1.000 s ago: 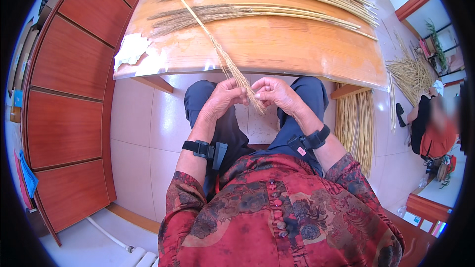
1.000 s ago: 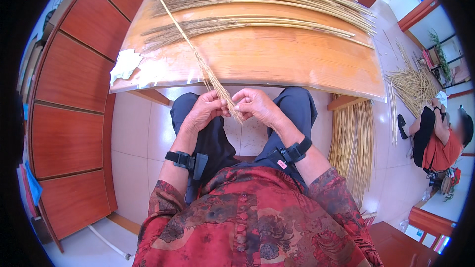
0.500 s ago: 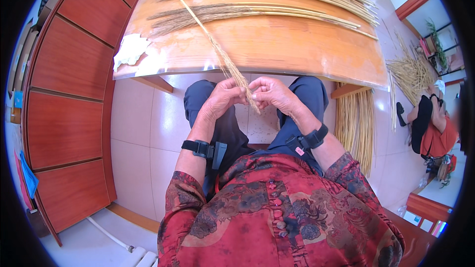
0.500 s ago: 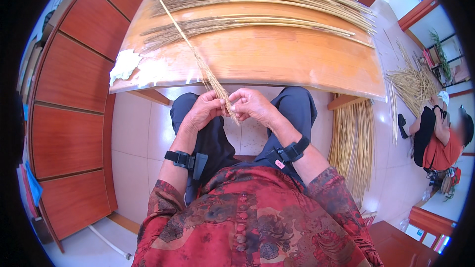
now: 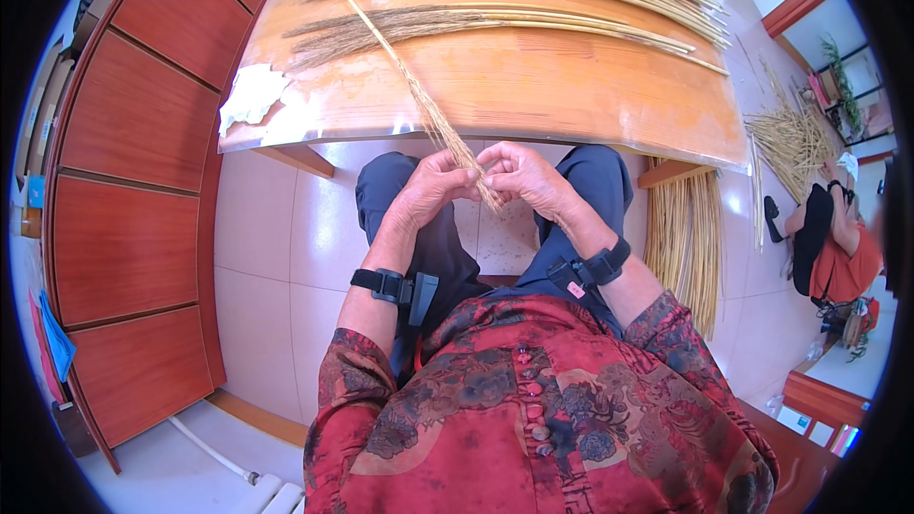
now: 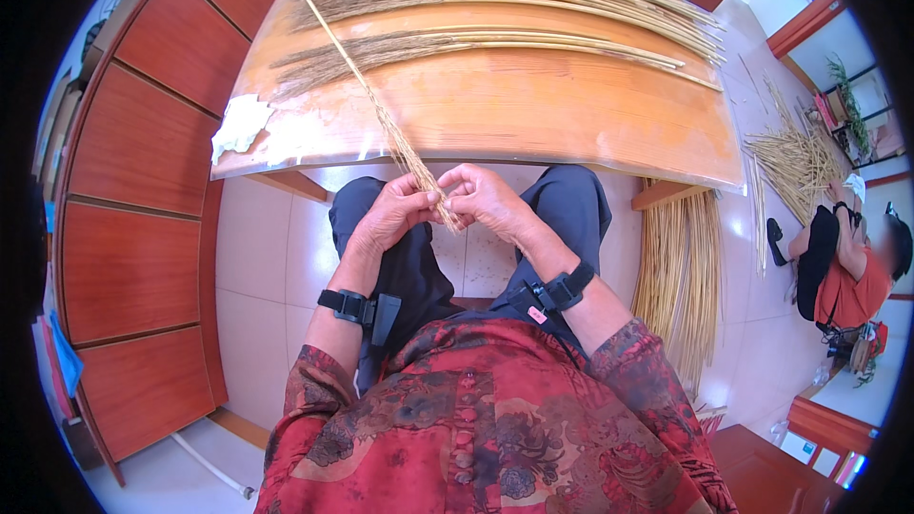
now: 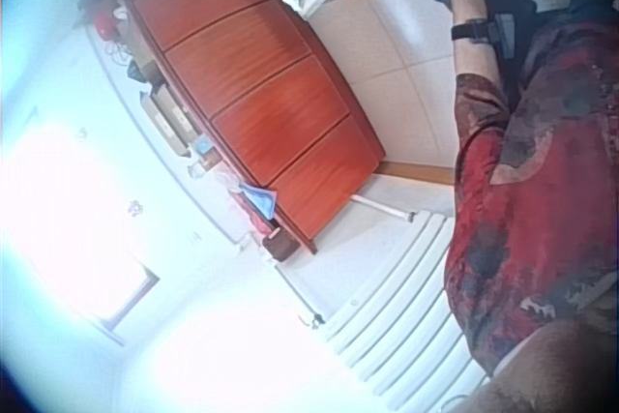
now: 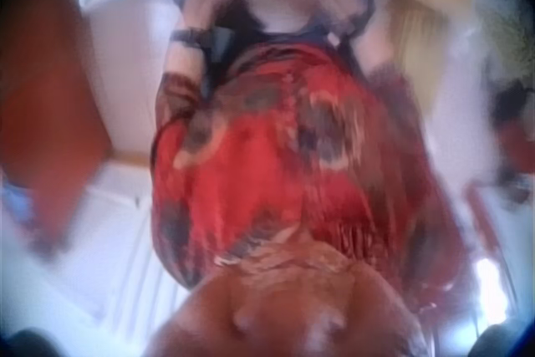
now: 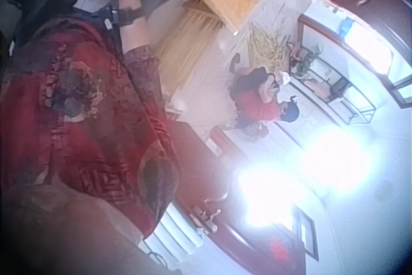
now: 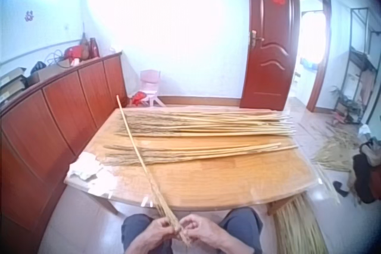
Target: The person weaves together bundles of long, thin dried straw by hand at a table, periodically picking up and organizing new straw bundles from the table surface.
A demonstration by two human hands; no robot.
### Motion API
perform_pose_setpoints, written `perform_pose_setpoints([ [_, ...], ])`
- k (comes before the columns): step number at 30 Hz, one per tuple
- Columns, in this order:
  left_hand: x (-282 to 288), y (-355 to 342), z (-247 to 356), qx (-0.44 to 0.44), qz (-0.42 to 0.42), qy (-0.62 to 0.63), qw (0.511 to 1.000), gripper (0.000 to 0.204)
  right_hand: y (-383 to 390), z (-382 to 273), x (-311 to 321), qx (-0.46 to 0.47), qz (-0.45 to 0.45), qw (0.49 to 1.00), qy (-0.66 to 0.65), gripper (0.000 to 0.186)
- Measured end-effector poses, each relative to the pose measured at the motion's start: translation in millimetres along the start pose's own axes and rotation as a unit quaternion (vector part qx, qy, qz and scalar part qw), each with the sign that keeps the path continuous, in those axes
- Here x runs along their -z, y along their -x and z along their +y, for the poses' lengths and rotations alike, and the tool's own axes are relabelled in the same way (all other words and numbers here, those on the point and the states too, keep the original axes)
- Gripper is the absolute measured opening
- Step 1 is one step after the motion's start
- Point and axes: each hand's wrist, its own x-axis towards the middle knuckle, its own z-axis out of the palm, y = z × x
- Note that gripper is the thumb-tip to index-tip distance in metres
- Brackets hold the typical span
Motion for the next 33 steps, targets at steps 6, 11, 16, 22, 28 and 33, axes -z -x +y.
perform_pose_setpoints([
  [6, 1.8, -1.3, -0.1, 0.005, -0.008, 0.016, 1.000, 0.014, -1.9, 5.2, 1.4, 0.001, -0.010, 0.998, -0.062, 0.031],
  [11, 1.2, -0.9, 0.2, 0.005, -0.008, 0.009, 1.000, 0.014, 1.0, 3.2, 1.3, -0.012, -0.011, 0.995, -0.094, 0.031],
  [16, 2.8, -4.8, -4.6, -0.011, 0.006, 0.002, 1.000, 0.014, 4.8, 14.3, 5.6, -0.033, -0.014, 0.984, -0.176, 0.030],
  [22, -1.8, -8.0, -6.5, -0.021, 0.022, -0.005, 1.000, 0.010, 15.0, 23.8, 13.8, -0.060, 0.018, 0.977, -0.206, 0.026],
  [28, -0.4, -14.4, -10.8, -0.018, 0.030, -0.007, 0.999, 0.010, 32.2, 31.0, 17.3, -0.081, 0.037, 0.985, -0.146, 0.027],
  [33, -1.9, -15.5, -11.5, -0.022, 0.038, -0.001, 0.999, 0.010, 34.9, 33.2, 11.6, -0.074, 0.039, 0.991, -0.105, 0.028],
])
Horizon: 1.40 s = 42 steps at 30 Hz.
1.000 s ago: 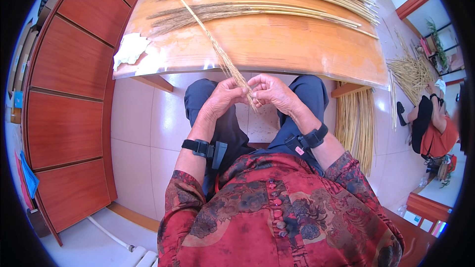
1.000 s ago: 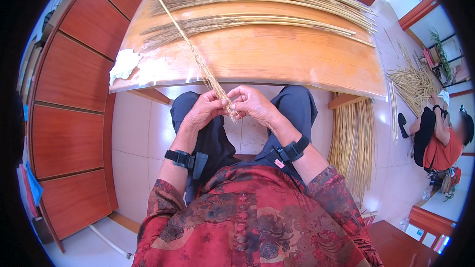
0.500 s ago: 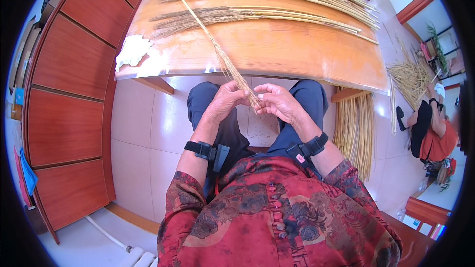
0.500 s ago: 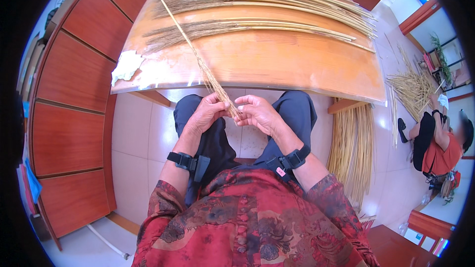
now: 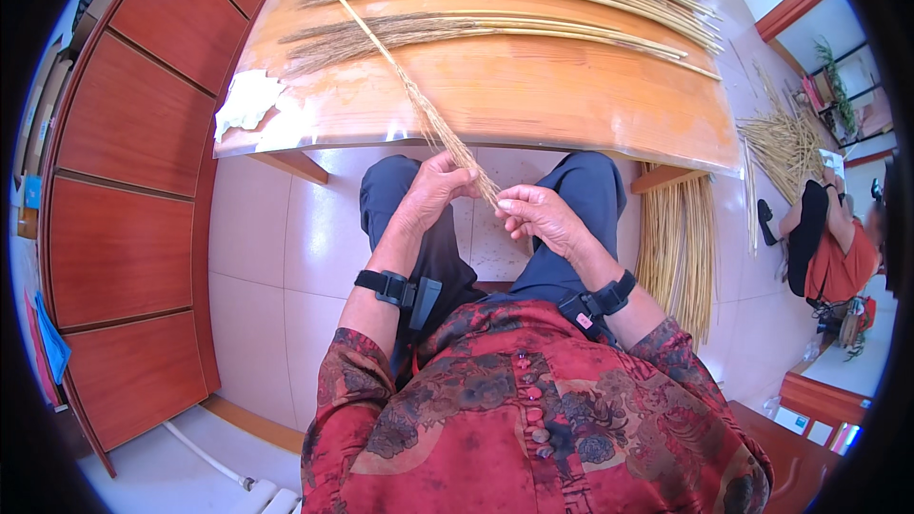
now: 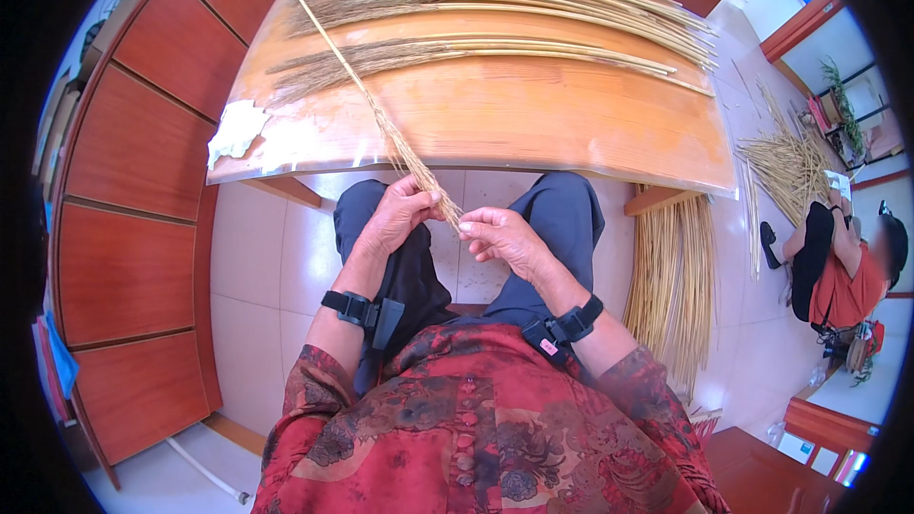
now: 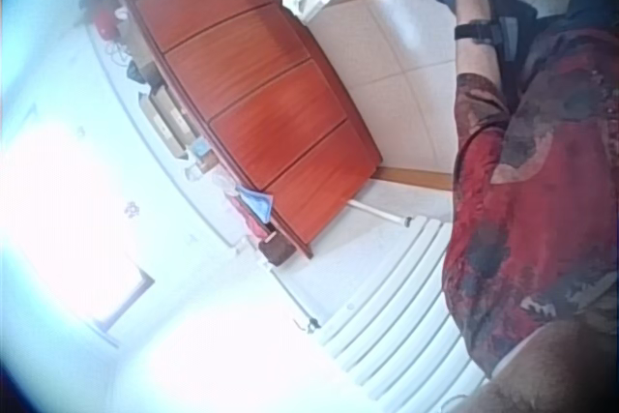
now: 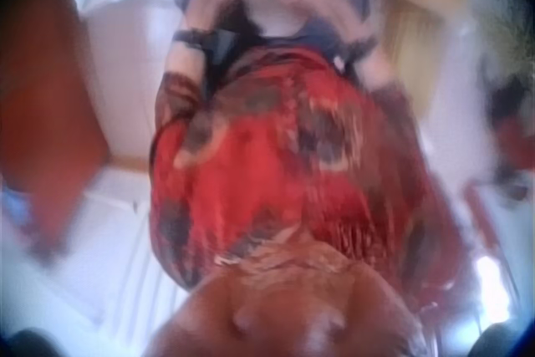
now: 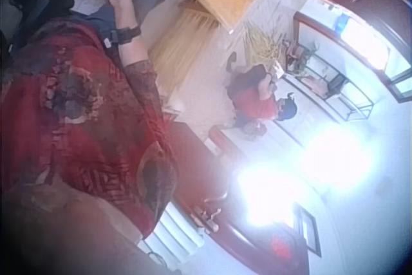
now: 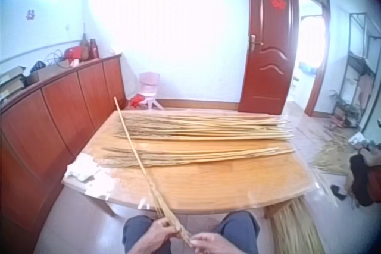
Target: The person weaves together bundles of long, thin dried straw by hand at a table, periodically picking up and organizing new straw bundles from the table surface.
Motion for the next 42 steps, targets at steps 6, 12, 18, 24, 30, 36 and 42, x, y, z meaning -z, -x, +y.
perform_pose_setpoints([
  [6, -4.3, 1.4, 2.0, 0.002, 0.002, -0.011, 1.000, 0.010, -7.1, 4.1, -8.0, 0.058, 0.033, 0.997, -0.029, 0.028],
  [12, -2.8, 1.3, 2.1, 0.007, 0.008, -0.031, 0.999, 0.010, -9.4, 2.7, -10.0, 0.104, 0.060, 0.992, -0.046, 0.029],
  [18, -4.0, 1.4, 3.7, 0.010, 0.007, -0.037, 0.999, 0.012, -7.2, -0.1, -10.9, 0.077, 0.050, 0.996, -0.006, 0.029],
  [24, -2.6, 0.6, 1.8, 0.011, 0.001, -0.026, 1.000, 0.011, -9.0, -1.8, -13.6, 0.093, 0.045, 0.994, 0.026, 0.028],
  [30, -6.0, 0.5, -0.1, -0.008, 0.002, -0.045, 0.999, 0.015, -11.9, 4.3, -12.6, 0.069, 0.061, 0.995, 0.024, 0.029],
  [36, -7.4, -0.1, 0.1, -0.011, 0.019, -0.031, 0.999, 0.009, -14.3, 7.0, -9.3, 0.032, 0.083, 0.995, 0.051, 0.031],
  [42, -2.4, -2.4, -0.8, 0.015, 0.006, -0.006, 1.000, 0.009, -4.4, 3.6, 14.6, 0.020, 0.008, 0.986, 0.167, 0.025],
])
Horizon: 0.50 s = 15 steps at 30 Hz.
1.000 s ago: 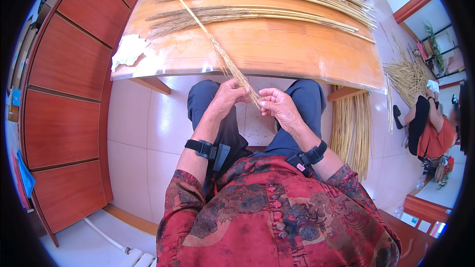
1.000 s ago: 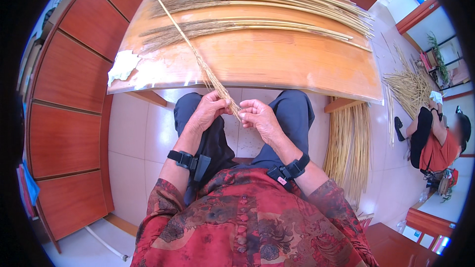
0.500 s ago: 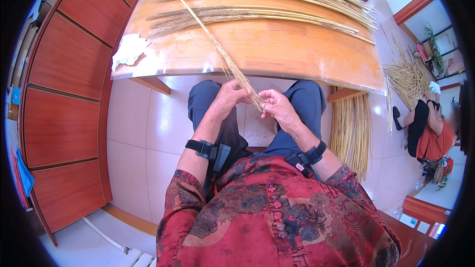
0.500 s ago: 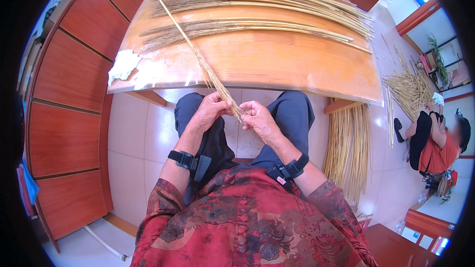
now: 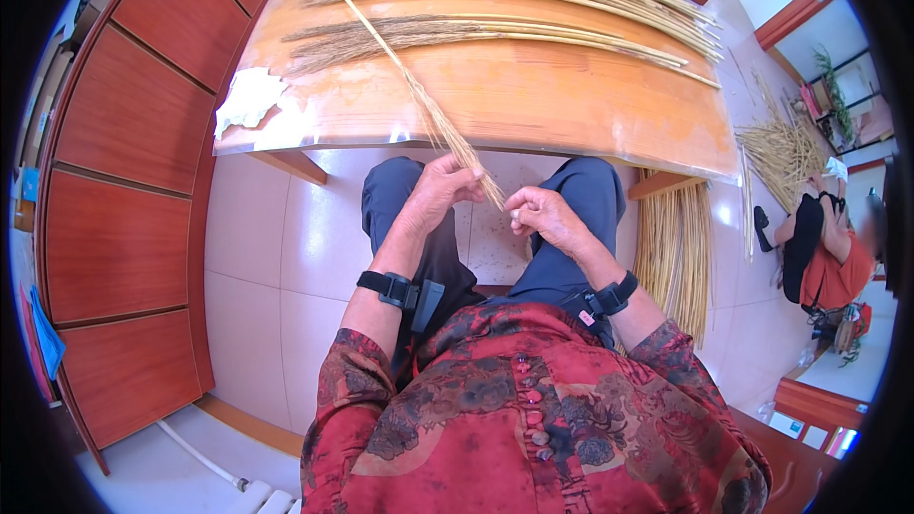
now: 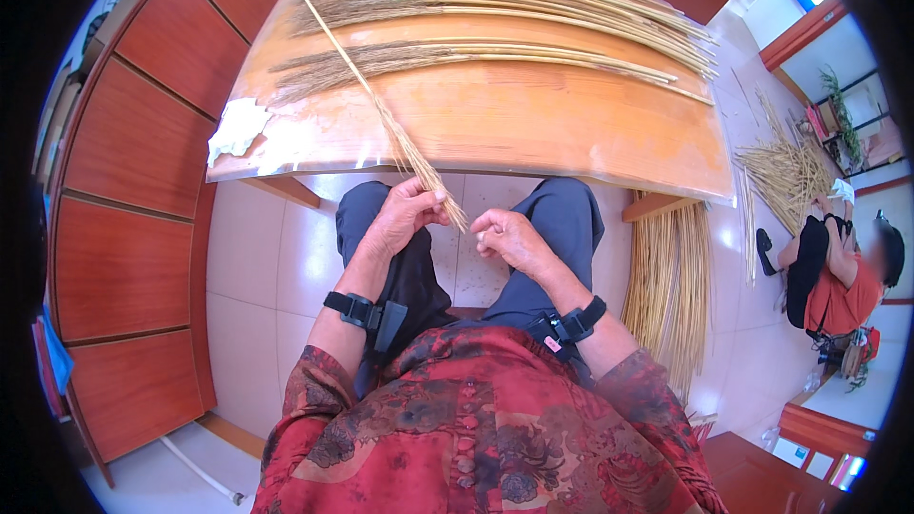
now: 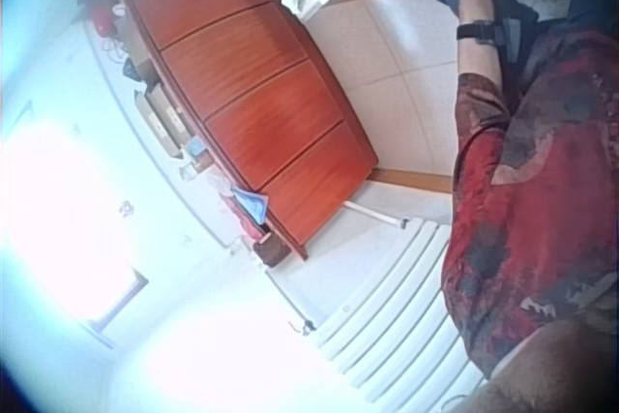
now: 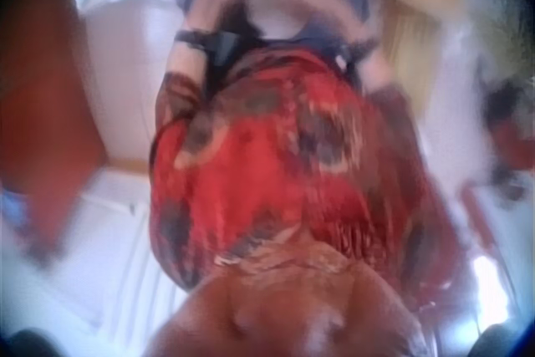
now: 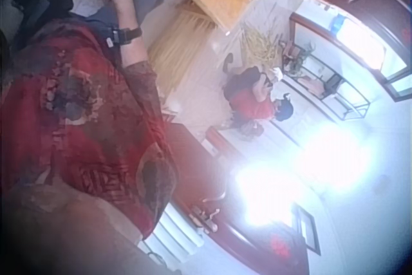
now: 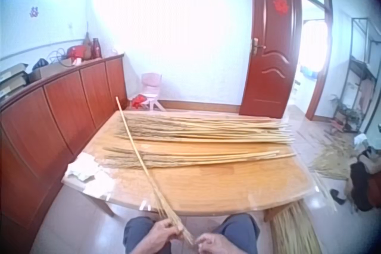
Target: The person weaves together bundles of long, thin dried straw by hand at a table, periodically picking up and organizing new straw bundles from the table surface.
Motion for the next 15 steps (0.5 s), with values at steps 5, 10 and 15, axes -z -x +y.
perform_pose_setpoints([
  [5, -2.9, 1.3, 2.2, -0.001, 0.001, -0.005, 1.000, 0.011, -0.3, -18.2, -10.3, 0.110, 0.096, 0.989, -0.009, 0.024],
  [10, -4.7, 1.4, 1.4, -0.005, 0.010, -0.026, 1.000, 0.011, -19.6, -20.9, -19.3, 0.116, 0.059, 0.990, -0.057, 0.022],
  [15, -0.7, 1.9, 0.0, -0.010, -0.006, -0.038, 0.999, 0.015, -21.4, -27.5, -17.2, 0.089, 0.027, 0.993, -0.076, 0.019],
])
